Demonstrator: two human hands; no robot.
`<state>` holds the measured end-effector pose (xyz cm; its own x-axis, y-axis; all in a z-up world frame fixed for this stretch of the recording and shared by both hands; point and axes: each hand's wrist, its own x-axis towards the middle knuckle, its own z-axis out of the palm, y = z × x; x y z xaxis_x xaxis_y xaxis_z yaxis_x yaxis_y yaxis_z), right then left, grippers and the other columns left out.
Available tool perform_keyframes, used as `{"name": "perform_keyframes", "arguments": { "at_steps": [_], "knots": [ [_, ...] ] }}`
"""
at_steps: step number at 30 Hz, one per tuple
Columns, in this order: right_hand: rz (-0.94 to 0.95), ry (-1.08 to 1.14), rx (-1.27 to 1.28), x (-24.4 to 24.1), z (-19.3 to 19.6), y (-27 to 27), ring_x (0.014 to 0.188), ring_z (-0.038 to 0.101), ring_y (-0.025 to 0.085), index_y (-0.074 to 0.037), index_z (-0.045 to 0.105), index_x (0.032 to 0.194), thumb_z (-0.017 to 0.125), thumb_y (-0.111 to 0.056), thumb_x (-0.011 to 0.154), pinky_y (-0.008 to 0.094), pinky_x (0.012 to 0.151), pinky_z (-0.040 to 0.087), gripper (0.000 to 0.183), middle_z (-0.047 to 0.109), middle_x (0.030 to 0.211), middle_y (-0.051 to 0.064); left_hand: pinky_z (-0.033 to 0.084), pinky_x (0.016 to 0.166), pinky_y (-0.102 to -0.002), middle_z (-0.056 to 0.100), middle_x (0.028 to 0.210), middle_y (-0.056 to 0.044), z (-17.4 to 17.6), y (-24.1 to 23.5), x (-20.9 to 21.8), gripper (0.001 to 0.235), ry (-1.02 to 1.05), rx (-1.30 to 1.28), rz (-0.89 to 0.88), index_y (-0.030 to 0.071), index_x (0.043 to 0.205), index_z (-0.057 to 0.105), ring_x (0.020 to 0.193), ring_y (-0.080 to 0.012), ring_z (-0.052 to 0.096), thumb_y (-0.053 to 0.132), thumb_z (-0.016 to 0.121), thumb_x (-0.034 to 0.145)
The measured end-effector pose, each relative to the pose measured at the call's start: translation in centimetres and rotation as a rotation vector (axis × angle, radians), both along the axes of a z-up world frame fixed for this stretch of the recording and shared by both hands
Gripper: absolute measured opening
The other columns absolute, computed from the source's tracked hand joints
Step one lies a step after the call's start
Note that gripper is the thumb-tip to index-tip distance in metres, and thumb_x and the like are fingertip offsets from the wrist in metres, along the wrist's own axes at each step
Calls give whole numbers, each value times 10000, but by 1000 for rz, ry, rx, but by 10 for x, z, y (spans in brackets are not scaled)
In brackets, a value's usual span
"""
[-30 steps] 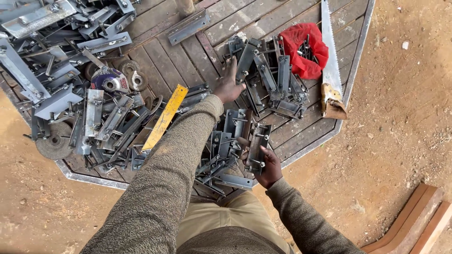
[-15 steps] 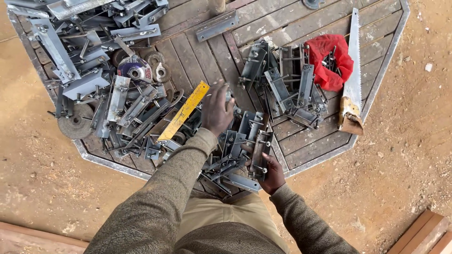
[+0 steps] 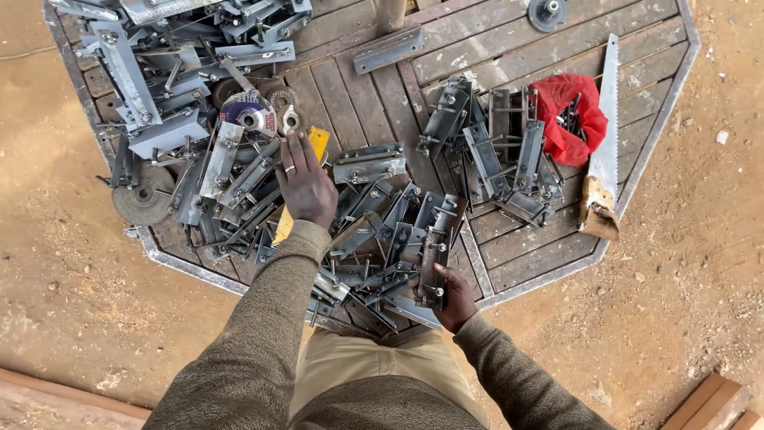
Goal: Organizing and sorting various metal components and brackets on a table.
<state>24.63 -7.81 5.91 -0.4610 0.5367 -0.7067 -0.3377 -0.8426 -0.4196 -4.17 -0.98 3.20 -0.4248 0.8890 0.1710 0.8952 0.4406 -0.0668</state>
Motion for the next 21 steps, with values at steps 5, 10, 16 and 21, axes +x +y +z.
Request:
{"name": "perform_keyframes", "arguments": {
  "at_steps": [5,10,16,21],
  "knots": [
    [9,-28,-10,1,-27,-16,658,696,270,-7,632,1373,556,-394,865,307,540,496,643,746,821,243,428,1069,-443,546,1429,-138,-16,-5,-21,719,-33,-142,-118,51,1512,467,1423,-305,414,248,742,877],
    [52,-38,-23,-10,-17,-17,650,696,256,-15,649,1354,566,-416,848,294,516,474,651,751,812,235,423,1004,-458,671,1264,-141,-6,-6,-23,757,-161,-88,-191,9,1538,410,1252,-305,551,159,720,864],
    [73,-37,-14,-19,-7,-15,623,675,259,-1,658,1303,573,-401,849,296,491,433,611,750,837,267,373,1085,-498,691,1157,-189,-5,-21,-14,728,-8,-100,-303,-32,1490,471,1332,-353,515,171,726,839],
    [104,-60,25,-23,-9,-15,601,667,275,2,655,1284,584,-395,845,305,473,403,596,742,831,277,523,875,-442,606,1027,-63,-78,-35,-14,434,-418,58,-333,124,1258,618,1079,-309,603,125,696,832]
  ]
}}
